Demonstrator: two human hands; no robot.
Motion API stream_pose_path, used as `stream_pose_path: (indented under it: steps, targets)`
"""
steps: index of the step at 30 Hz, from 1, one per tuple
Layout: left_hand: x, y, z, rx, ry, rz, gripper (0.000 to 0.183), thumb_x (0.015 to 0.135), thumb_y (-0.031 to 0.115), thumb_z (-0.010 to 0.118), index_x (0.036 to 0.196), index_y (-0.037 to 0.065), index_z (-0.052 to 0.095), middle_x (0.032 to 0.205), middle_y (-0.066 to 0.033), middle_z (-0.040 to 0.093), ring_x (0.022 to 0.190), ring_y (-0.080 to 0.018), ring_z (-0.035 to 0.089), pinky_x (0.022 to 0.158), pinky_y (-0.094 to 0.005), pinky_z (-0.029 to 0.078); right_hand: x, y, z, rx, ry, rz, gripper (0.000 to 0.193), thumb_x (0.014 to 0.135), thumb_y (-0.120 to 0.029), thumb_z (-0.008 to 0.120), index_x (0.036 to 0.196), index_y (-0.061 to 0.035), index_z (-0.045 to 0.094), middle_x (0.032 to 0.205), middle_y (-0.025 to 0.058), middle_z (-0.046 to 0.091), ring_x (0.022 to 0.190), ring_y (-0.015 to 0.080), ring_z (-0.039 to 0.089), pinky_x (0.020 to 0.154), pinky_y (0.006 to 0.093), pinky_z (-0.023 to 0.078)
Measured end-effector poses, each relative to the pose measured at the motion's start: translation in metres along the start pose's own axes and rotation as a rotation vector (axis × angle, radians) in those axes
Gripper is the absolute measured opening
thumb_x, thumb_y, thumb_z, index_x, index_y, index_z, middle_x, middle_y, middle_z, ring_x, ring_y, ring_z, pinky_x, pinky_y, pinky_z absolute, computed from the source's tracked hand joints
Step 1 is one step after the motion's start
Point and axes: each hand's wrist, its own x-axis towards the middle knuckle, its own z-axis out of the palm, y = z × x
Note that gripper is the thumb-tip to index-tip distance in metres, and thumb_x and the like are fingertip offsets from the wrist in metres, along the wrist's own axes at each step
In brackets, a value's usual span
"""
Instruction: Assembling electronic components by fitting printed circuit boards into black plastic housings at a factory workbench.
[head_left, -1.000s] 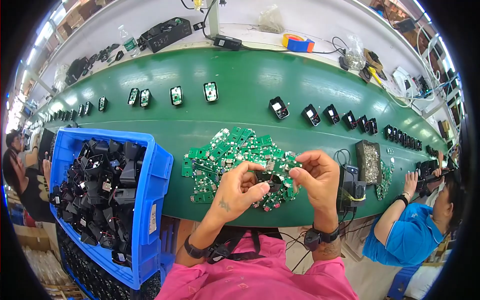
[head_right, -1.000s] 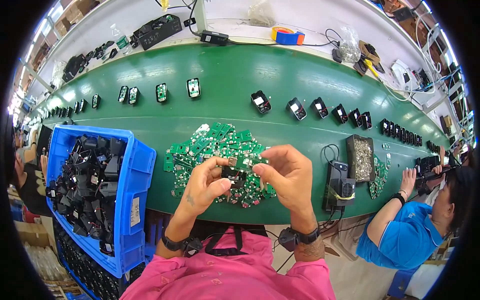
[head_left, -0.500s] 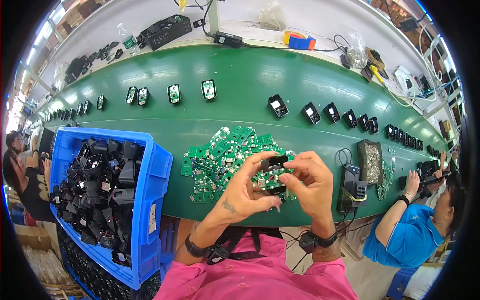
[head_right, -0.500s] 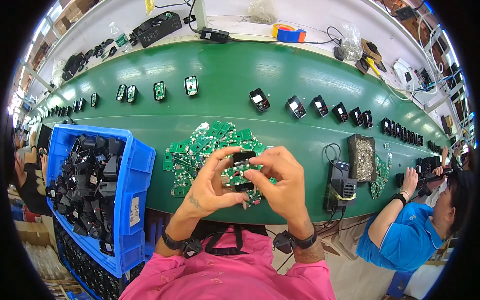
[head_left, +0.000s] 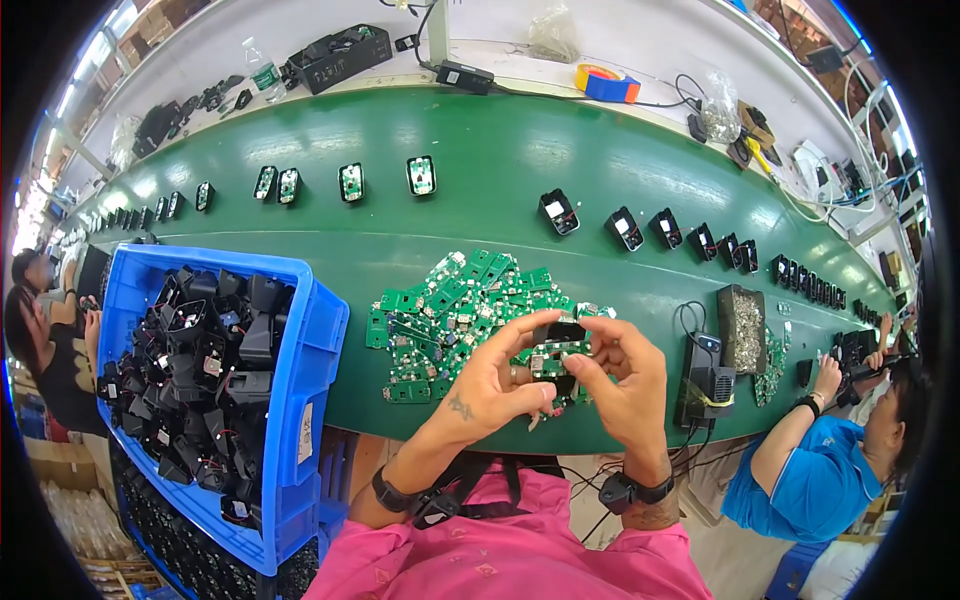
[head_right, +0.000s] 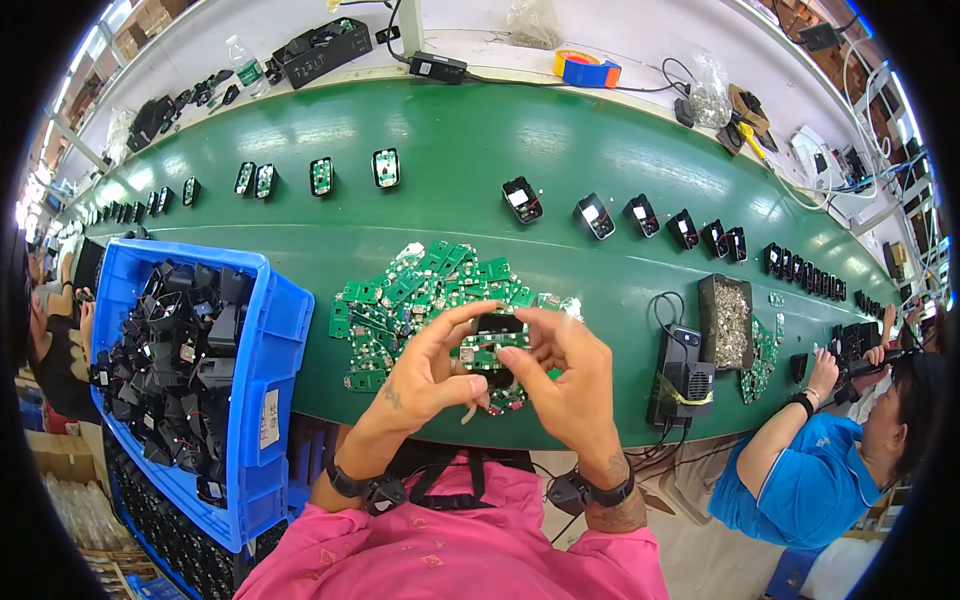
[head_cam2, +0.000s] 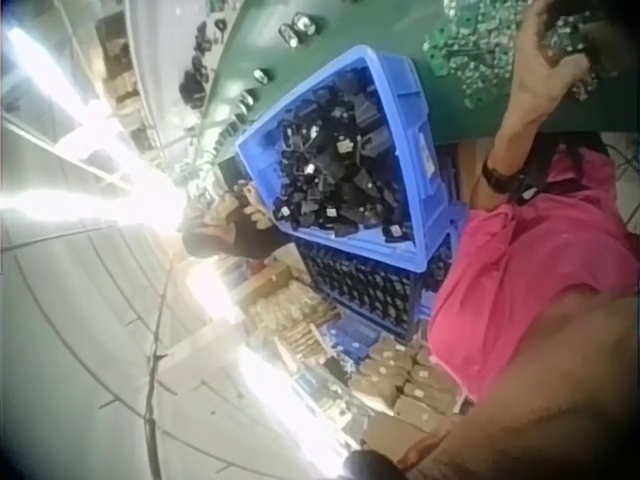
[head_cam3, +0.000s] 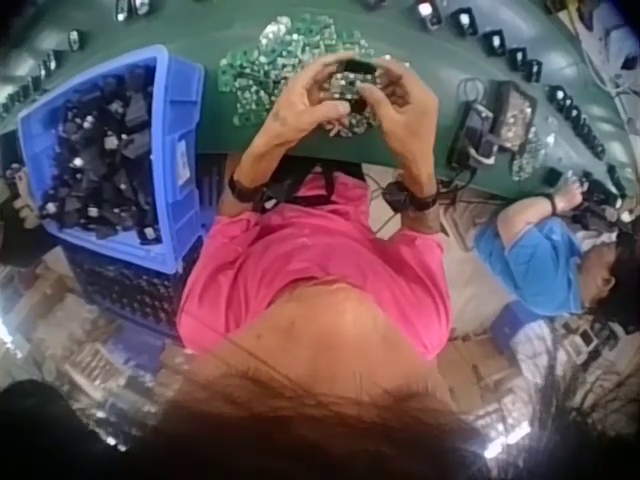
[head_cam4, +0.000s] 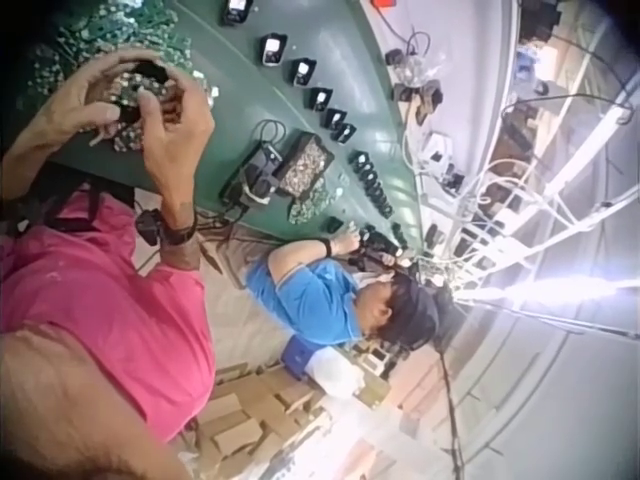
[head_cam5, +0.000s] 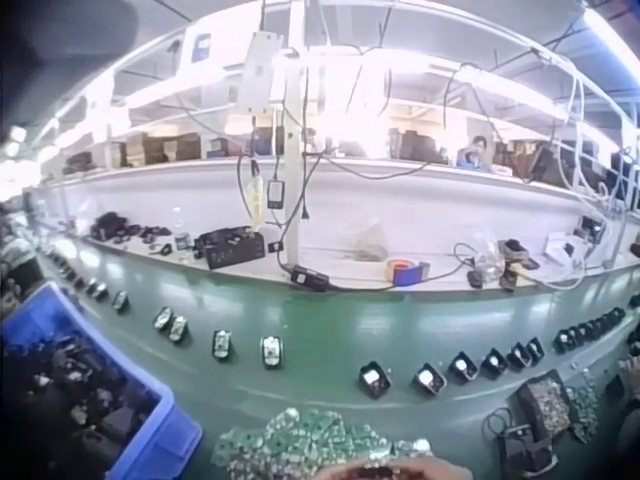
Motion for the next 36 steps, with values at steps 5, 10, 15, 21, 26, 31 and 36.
stream_pose_path:
  steps: [5, 10, 15, 21, 26, 31, 36]
  targets:
    - [-0.001, 0.005, -0.001, -0.056, -0.028, -0.054, 0.075, 0.078, -0.002, 0.069, 0.144, 0.004, 0.035, 0.127, -0.0178, 0.053, 0.078, -0.0182, 0.065, 0.065, -0.0295, 0.057, -0.006, 0.002, -0.005, 0.139, 0.013, 0.020, 0.034, 0.082, 0.003, 0.072, 0.113, 0.0060, 0.058, 0.088, 0.0041, 0.061, 0.075, 0.0076, 0.059, 0.055, 0.0210, 0.047]
    - [0.001, 0.002, -0.006, -0.091, 0.047, -0.037, 0.072, 0.079, -0.005, 0.065, 0.143, 0.006, 0.034, 0.125, -0.0158, 0.053, 0.083, -0.0175, 0.066, 0.070, -0.0294, 0.057, -0.013, 0.000, -0.012, 0.234, 0.068, 0.059, 0.024, 0.081, 0.005, 0.073, 0.102, 0.0049, 0.062, 0.085, 0.0040, 0.060, 0.073, 0.0083, 0.060, 0.055, 0.0208, 0.047]
    - [-0.004, 0.011, -0.003, -0.099, -0.074, -0.153, 0.078, 0.075, -0.008, 0.066, 0.145, 0.007, 0.033, 0.117, -0.0162, 0.060, 0.081, -0.0192, 0.067, 0.059, -0.0282, 0.054, -0.006, 0.005, -0.006, 0.226, 0.045, -0.024, 0.021, 0.080, 0.006, 0.073, 0.098, 0.0034, 0.065, 0.089, 0.0042, 0.059, 0.070, 0.0074, 0.056, 0.054, 0.0204, 0.046]
    - [-0.004, 0.007, -0.004, -0.064, -0.062, -0.129, 0.067, 0.081, -0.004, 0.061, 0.143, 0.007, 0.037, 0.100, -0.0139, 0.064, 0.078, -0.0175, 0.067, 0.056, -0.0260, 0.051, -0.004, 0.012, 0.006, 0.110, 0.103, -0.133, 0.027, 0.078, 0.006, 0.074, 0.103, 0.0009, 0.065, 0.096, 0.0042, 0.054, 0.067, 0.0073, 0.053, 0.054, 0.0214, 0.044]
    - [-0.004, 0.005, -0.003, 0.010, 0.080, -0.120, 0.057, 0.086, 0.000, 0.053, 0.142, 0.006, 0.040, 0.090, -0.0110, 0.065, 0.071, -0.0144, 0.066, 0.055, -0.0237, 0.051, -0.007, -0.005, 0.009, -0.386, 0.068, -0.349, 0.029, 0.073, 0.005, 0.076, 0.100, -0.0037, 0.070, 0.086, 0.0052, 0.057, 0.064, 0.0107, 0.055, 0.053, 0.0249, 0.043]
    - [-0.003, 0.006, -0.001, 0.126, 0.030, -0.118, 0.054, 0.088, 0.001, 0.053, 0.141, 0.005, 0.041, 0.088, -0.0088, 0.066, 0.067, -0.0132, 0.066, 0.055, -0.0230, 0.051, -0.001, 0.000, 0.012, -0.451, -0.045, -0.519, 0.020, 0.074, 0.001, 0.075, 0.093, -0.0053, 0.074, 0.076, 0.0069, 0.063, 0.064, 0.0166, 0.061, 0.053, 0.0280, 0.045]
    - [-0.005, -0.003, 0.006, 0.160, 0.086, -0.045, 0.052, 0.090, 0.000, 0.053, 0.141, 0.006, 0.041, 0.088, -0.0087, 0.066, 0.069, -0.0118, 0.066, 0.056, -0.0229, 0.052, -0.010, -0.002, 0.021, -0.279, 0.017, -0.294, 0.013, 0.081, 0.000, 0.071, 0.093, -0.0014, 0.071, 0.077, 0.0090, 0.065, 0.062, 0.0194, 0.063, 0.054, 0.0300, 0.048]
